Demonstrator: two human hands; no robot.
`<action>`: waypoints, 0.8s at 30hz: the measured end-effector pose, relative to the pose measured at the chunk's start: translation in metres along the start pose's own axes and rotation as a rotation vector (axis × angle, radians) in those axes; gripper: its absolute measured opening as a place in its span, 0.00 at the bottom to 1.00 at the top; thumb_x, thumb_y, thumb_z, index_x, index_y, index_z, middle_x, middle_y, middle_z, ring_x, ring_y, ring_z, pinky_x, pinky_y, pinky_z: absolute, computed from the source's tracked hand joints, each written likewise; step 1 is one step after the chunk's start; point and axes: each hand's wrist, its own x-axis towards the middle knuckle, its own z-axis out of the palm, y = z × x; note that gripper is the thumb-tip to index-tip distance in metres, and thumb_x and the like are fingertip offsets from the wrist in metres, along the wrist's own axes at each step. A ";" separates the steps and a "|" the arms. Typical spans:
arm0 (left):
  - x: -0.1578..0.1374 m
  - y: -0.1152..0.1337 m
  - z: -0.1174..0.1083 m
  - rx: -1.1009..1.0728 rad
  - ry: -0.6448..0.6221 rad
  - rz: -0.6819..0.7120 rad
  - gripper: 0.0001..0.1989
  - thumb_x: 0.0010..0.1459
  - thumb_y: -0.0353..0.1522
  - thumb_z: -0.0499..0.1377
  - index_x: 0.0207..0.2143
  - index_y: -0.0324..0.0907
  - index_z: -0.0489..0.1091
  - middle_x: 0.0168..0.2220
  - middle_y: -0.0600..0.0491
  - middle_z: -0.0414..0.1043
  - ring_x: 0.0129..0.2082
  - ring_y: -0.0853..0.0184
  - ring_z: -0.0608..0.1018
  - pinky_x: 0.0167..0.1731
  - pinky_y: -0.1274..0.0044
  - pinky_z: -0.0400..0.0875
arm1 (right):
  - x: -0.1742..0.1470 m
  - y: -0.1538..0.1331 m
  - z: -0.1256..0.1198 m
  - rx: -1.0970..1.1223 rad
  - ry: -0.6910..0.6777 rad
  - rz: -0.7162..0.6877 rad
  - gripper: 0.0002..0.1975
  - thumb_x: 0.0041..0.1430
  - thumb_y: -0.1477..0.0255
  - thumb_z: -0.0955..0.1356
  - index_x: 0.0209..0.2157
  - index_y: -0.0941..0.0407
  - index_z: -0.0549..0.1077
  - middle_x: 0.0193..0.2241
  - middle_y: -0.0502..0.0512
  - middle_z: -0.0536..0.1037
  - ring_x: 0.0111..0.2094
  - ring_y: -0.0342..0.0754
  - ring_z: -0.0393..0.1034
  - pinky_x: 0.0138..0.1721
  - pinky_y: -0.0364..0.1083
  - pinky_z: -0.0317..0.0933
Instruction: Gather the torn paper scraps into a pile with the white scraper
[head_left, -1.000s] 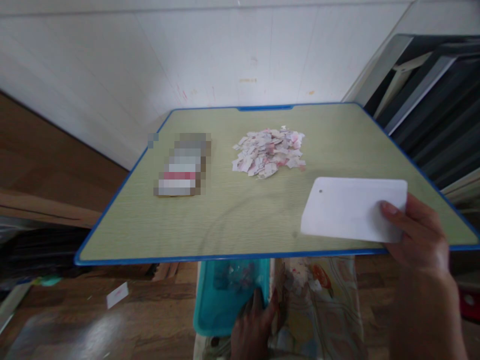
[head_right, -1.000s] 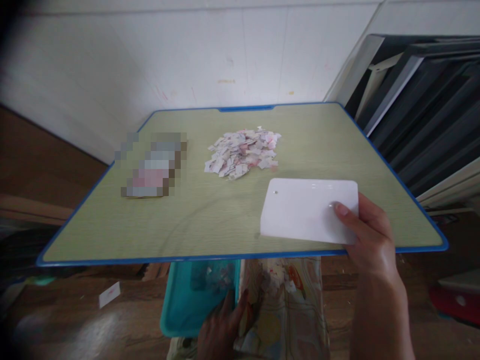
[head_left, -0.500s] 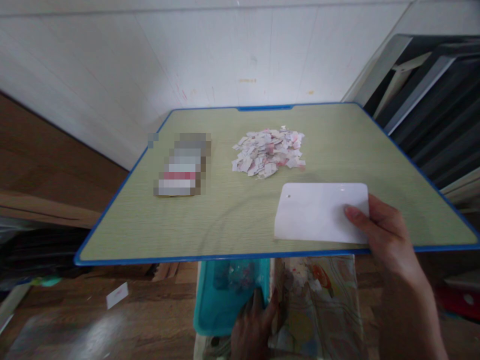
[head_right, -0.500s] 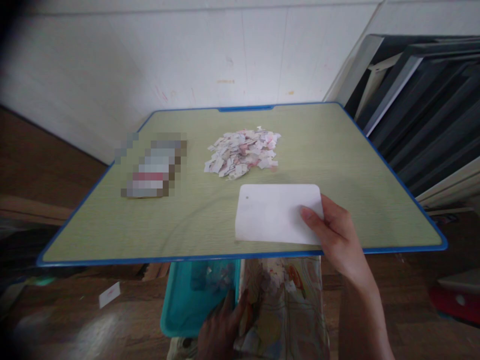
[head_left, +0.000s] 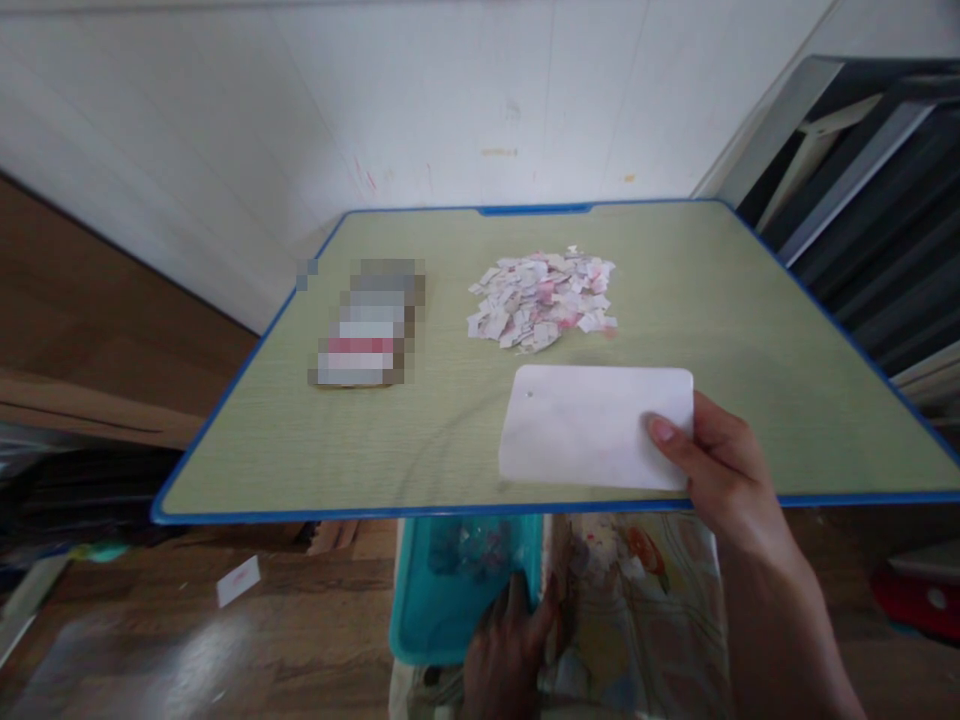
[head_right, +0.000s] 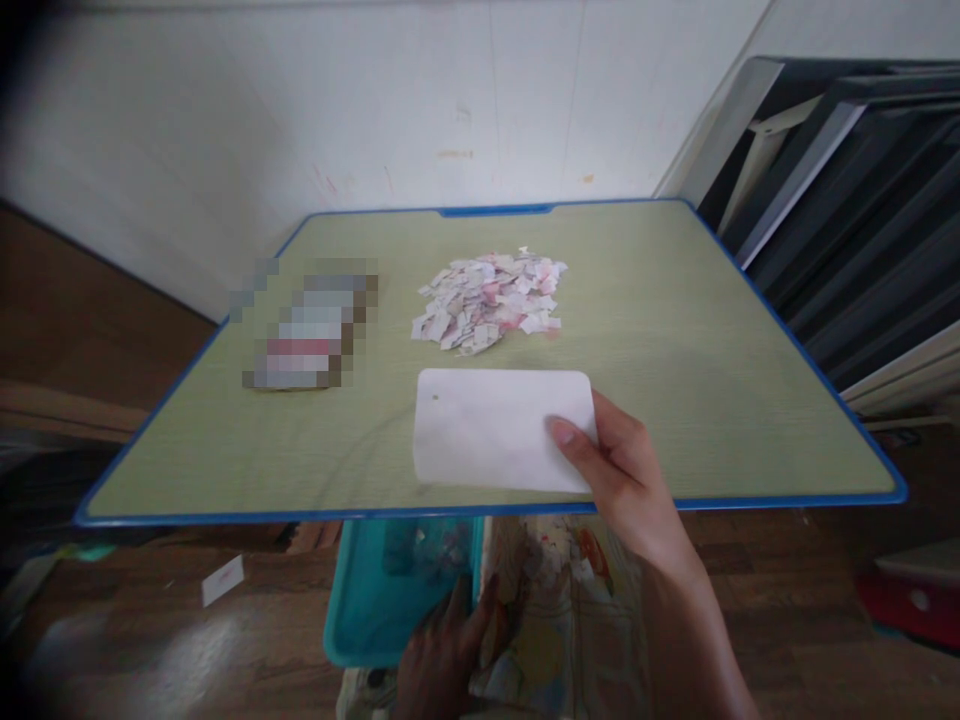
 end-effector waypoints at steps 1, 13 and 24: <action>0.000 0.000 0.000 0.003 -0.005 -0.001 0.56 0.27 0.33 0.67 0.57 0.54 0.38 0.52 0.42 0.59 0.41 0.54 0.71 0.35 0.68 0.69 | 0.000 0.000 0.000 -0.010 -0.002 -0.003 0.10 0.55 0.67 0.63 0.39 0.54 0.69 0.27 0.49 0.70 0.25 0.40 0.61 0.22 0.38 0.54; -0.003 0.006 -0.001 0.136 0.198 -0.037 0.43 0.37 0.27 0.61 0.55 0.54 0.46 0.48 0.45 0.64 0.38 0.60 0.73 0.32 0.73 0.70 | -0.003 -0.008 -0.004 -0.118 -0.117 0.008 0.09 0.54 0.67 0.63 0.35 0.55 0.70 0.24 0.50 0.69 0.23 0.40 0.61 0.21 0.38 0.54; -0.003 0.006 -0.004 0.129 0.131 -0.056 0.46 0.34 0.28 0.64 0.55 0.54 0.45 0.49 0.45 0.64 0.39 0.60 0.72 0.33 0.73 0.70 | -0.005 -0.003 0.002 0.168 0.176 0.083 0.07 0.49 0.67 0.67 0.33 0.53 0.71 0.21 0.48 0.69 0.18 0.39 0.60 0.16 0.38 0.53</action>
